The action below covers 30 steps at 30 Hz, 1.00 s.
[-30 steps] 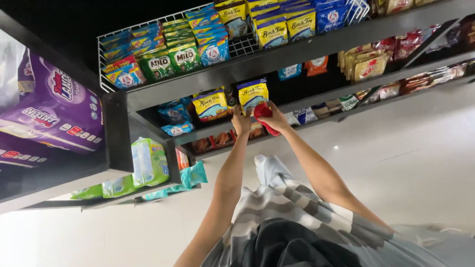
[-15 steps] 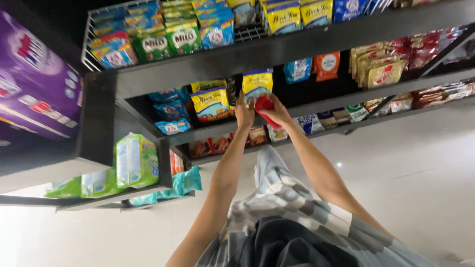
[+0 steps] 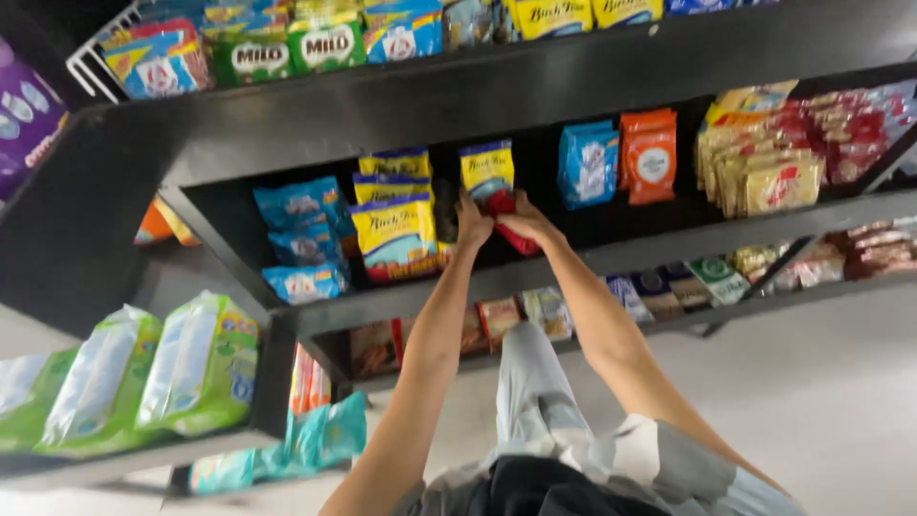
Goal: Wiping food packages with a cloth and organizing them on the grocery shelves.
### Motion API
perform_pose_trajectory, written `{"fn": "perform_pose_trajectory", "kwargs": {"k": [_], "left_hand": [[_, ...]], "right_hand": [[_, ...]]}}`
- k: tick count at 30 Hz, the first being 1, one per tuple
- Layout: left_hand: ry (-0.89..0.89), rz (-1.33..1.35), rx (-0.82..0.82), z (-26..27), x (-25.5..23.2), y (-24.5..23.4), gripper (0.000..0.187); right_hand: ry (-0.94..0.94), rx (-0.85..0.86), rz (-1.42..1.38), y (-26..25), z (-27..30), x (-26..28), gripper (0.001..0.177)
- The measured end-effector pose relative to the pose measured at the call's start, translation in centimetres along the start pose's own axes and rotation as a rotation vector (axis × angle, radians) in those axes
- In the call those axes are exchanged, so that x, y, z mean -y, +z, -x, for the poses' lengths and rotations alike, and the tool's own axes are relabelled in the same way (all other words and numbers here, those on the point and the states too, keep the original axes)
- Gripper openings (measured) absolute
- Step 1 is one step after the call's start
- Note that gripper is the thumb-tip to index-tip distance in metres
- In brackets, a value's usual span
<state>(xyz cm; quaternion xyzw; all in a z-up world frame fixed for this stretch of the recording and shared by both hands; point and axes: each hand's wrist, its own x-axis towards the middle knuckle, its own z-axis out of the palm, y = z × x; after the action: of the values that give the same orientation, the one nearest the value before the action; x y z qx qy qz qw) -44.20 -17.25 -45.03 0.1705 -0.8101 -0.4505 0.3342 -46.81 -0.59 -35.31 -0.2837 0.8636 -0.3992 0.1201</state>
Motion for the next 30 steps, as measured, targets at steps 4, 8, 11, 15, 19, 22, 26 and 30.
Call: {"fn": "perform_pose_trajectory", "kwargs": {"k": [4,8,11,15,19,22,26,30], "left_hand": [[-0.001,0.039,-0.044,-1.6,-0.5,0.8,0.109],[-0.12,0.111,-0.053,-1.6,-0.8,0.9,0.108],[-0.076,0.103,-0.093,-2.0,2.6,1.9,0.108],[0.028,0.054,-0.141,-3.1,3.3,2.9,0.109],[-0.074,0.012,-0.081,-0.2,-1.8,0.0,0.115],[-0.239,0.107,0.003,2.3,-6.3,-2.1,0.112],[0.125,-0.272,0.003,7.5,-9.9,-5.4,0.09],[-0.097,-0.041,0.166,17.2,-19.1,-13.2,0.088]], "right_hand": [[-0.129,-0.049,-0.108,3.3,-4.8,-4.1,0.094],[-0.086,-0.023,-0.206,3.9,-4.4,-3.8,0.091],[-0.104,-0.008,-0.213,4.3,-2.8,-3.0,0.09],[-0.054,0.017,-0.183,3.7,-2.1,-2.5,0.094],[-0.069,0.018,-0.204,5.2,-4.5,-4.9,0.105],[-0.098,-0.038,-0.145,2.7,0.0,-2.8,0.12],[-0.133,-0.084,0.016,-1.9,9.2,2.7,0.128],[-0.065,-0.044,-0.047,-5.9,23.5,11.6,0.11]]}}
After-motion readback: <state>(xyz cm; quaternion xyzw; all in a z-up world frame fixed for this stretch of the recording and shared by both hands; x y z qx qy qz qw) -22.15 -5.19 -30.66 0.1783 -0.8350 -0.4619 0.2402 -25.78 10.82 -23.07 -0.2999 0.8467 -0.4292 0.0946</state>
